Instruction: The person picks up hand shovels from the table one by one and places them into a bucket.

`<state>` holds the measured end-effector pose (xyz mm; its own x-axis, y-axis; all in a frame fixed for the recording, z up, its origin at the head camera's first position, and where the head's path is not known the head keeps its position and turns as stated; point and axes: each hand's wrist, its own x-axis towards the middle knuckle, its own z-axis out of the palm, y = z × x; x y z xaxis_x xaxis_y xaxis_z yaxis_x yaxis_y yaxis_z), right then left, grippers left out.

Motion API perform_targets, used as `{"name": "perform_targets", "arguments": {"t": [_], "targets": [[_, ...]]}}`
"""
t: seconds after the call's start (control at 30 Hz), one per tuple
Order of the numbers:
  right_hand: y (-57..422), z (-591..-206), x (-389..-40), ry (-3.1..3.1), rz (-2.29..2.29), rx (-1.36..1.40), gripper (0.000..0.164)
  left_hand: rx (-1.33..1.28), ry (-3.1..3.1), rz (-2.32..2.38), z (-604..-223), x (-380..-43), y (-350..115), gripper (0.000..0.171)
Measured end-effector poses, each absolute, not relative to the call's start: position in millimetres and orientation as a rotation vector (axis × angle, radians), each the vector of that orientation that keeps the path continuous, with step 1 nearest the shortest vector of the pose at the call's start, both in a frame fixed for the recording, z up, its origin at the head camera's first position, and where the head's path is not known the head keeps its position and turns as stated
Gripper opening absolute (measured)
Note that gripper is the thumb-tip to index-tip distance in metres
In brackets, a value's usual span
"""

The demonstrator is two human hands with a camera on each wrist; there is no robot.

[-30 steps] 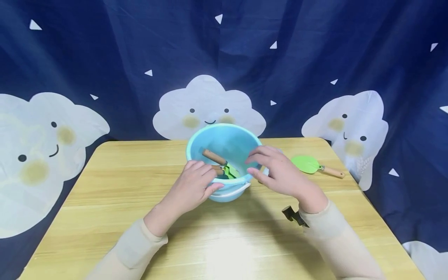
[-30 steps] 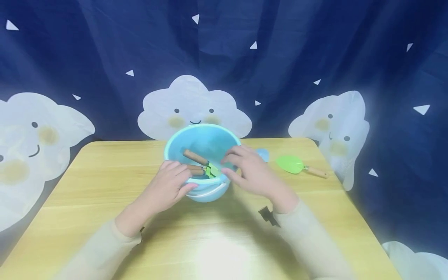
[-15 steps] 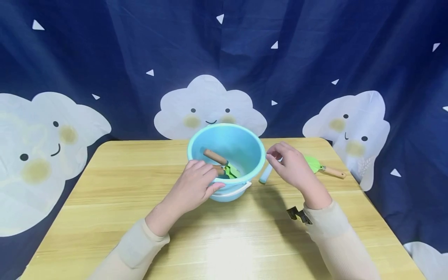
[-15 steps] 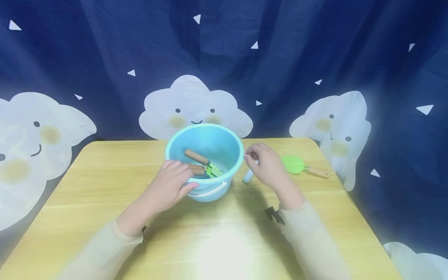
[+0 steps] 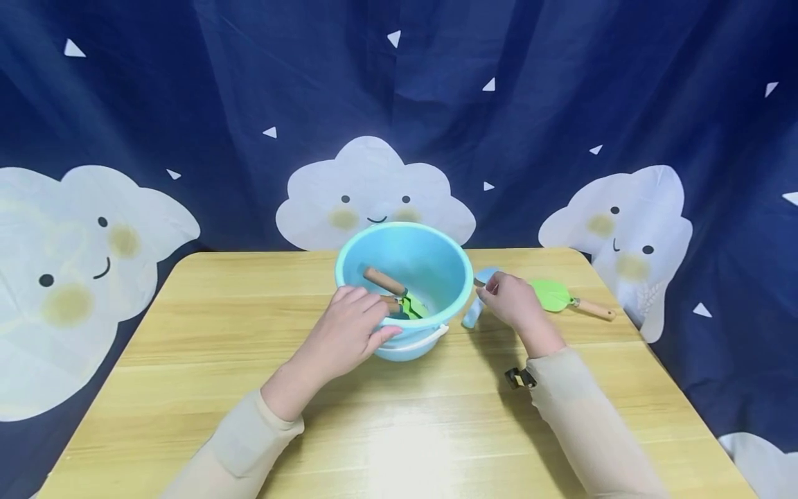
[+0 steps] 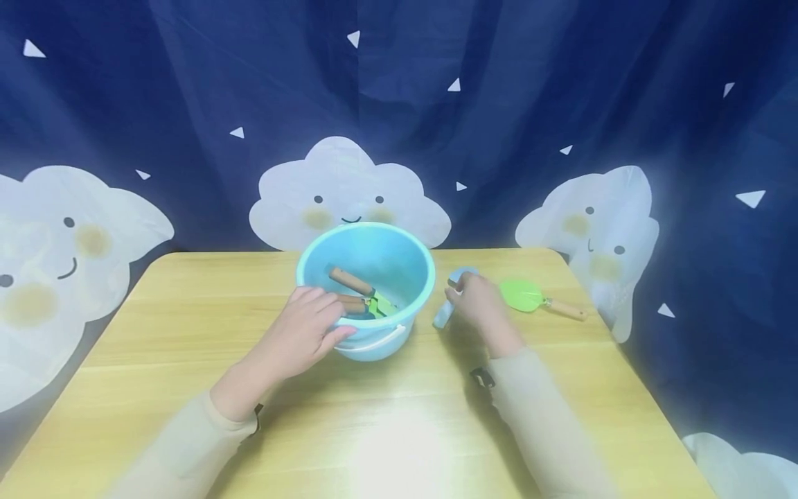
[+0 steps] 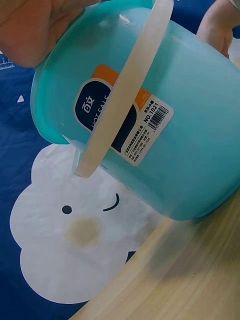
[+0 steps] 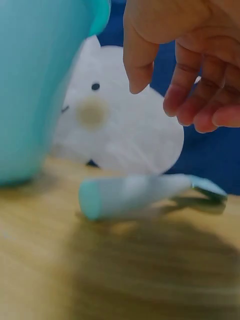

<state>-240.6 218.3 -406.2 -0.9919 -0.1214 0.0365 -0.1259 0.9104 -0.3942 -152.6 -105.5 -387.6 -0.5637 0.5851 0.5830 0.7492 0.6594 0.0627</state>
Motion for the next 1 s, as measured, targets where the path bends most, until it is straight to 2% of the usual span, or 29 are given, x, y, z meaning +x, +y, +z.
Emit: {"name": "perform_targets", "arguments": {"t": [0.23,0.53,1.0], "targets": [[220,-422,-250,-3.175,0.549,0.075,0.047,-1.034,-2.338,-0.412,-388,-154,-105,0.058],[220,-432,-257,-3.245,0.549,-0.026,0.047,-1.037,-2.356,-0.404,-388,-156,-105,0.061],[220,-445,-267,-3.358,0.490,-0.125,0.060,-1.031,-2.363,-0.383,-390,-154,-106,0.056]]}}
